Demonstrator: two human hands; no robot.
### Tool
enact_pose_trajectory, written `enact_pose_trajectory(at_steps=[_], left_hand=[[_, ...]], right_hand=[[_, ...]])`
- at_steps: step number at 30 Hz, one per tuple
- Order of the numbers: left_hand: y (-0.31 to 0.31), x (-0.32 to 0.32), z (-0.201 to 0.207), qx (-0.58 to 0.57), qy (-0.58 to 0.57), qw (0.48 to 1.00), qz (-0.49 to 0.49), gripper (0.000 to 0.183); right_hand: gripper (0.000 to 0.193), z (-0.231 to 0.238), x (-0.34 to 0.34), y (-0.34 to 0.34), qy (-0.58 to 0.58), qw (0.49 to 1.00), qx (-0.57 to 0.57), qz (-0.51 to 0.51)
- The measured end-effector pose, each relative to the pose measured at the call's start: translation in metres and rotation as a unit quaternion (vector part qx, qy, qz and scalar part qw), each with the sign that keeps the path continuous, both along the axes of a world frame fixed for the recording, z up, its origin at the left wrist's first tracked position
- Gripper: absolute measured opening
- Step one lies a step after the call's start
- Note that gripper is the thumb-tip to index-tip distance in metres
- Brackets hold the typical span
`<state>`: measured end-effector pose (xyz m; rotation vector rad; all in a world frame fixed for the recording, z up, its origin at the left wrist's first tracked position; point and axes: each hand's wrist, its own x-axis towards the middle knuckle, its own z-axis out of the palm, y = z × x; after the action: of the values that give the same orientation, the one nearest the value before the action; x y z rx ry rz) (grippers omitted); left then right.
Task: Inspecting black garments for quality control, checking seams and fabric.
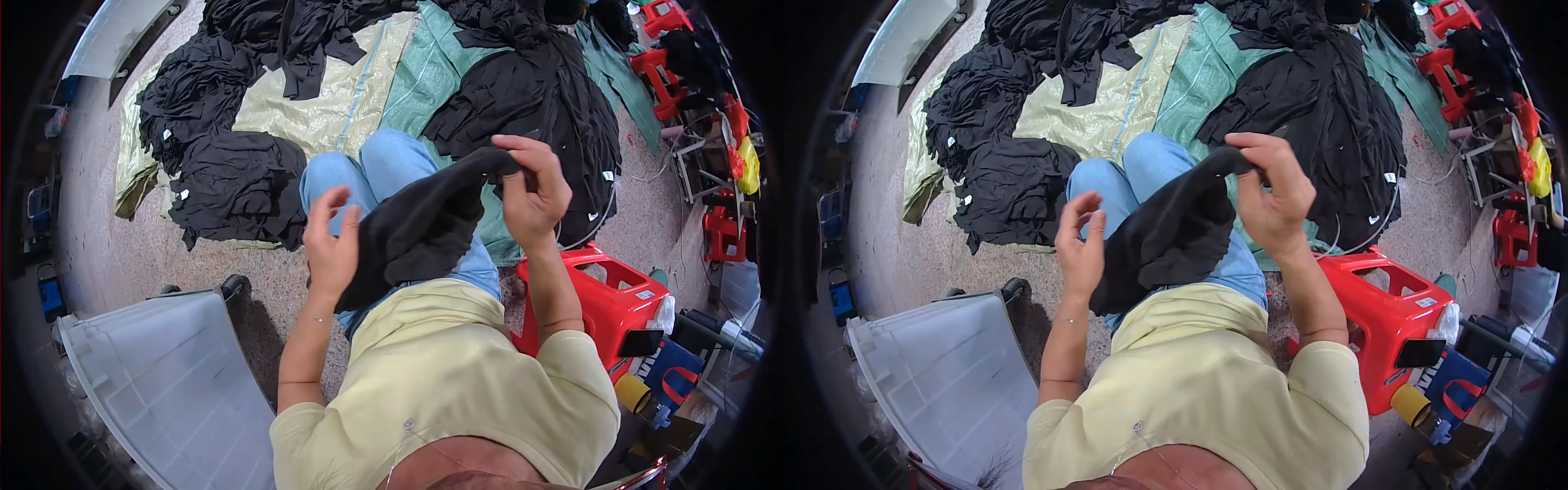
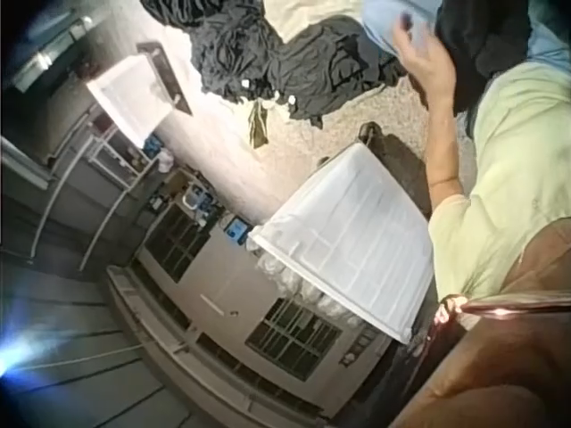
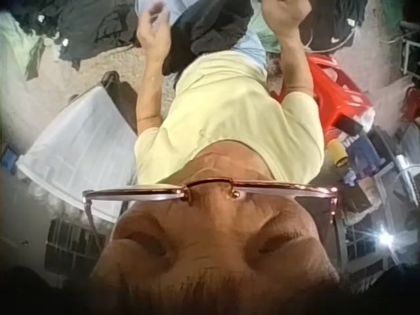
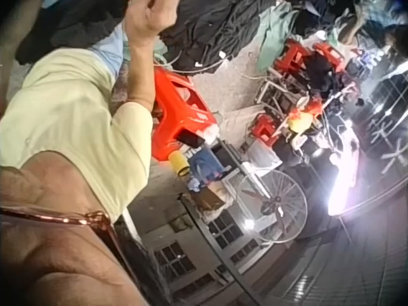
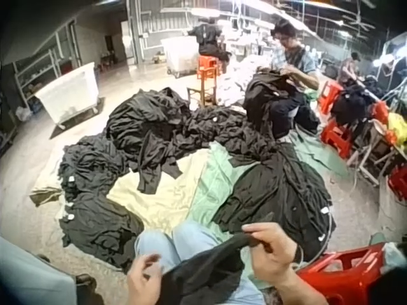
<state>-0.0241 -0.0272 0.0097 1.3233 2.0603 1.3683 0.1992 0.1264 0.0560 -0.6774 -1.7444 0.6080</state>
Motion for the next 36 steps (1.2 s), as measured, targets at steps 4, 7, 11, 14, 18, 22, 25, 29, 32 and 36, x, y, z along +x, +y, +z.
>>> enact_pose_trajectory(at_steps=[4,7,11,14,18,22,25,29,32,36], left_hand=[[0.028,0.038,0.037,0.072,0.08,0.989,-0.098,0.033],[0.042,0.05,0.033,0.101,0.067,0.987,-0.109,0.028],[0.039,0.043,0.033,-0.062,-0.262,0.959,-0.086,0.011],[0.045,0.038,0.016,0.0,-0.622,0.776,-0.103,0.02],[0.038,0.035,0.01,-0.005,-0.611,0.783,-0.115,0.019],[0.043,0.03,0.01,0.027,-0.582,0.809,-0.074,0.016],[0.046,0.022,0.007,0.066,-0.607,0.792,-0.012,0.014],[0.046,0.016,0.006,0.074,-0.581,0.81,0.03,0.011],[0.043,0.016,0.018,0.118,-0.518,0.847,0.026,0.009],[0.044,0.03,0.073,0.255,-0.286,0.919,0.09,0.009]], right_hand=[[0.016,0.012,-0.014,-0.002,0.022,0.999,-0.023,0.017],[0.018,0.02,-0.022,0.002,0.015,0.999,0.034,0.031],[0.016,0.007,-0.043,0.023,0.033,0.998,-0.035,0.029],[0.015,-0.022,-0.054,0.031,0.047,0.983,-0.157,0.085],[0.016,-0.034,-0.073,0.04,-0.018,0.993,-0.104,0.055],[0.011,-0.047,-0.085,0.035,-0.043,0.977,-0.204,0.053],[0.006,-0.054,-0.07,0.017,-0.094,0.962,-0.235,0.105],[0.018,-0.049,-0.053,-0.005,-0.193,0.921,-0.129,0.314],[0.023,-0.032,-0.051,-0.023,-0.161,0.928,-0.172,0.289],[0.021,0.023,-0.051,-0.035,-0.12,0.962,-0.12,0.215]])
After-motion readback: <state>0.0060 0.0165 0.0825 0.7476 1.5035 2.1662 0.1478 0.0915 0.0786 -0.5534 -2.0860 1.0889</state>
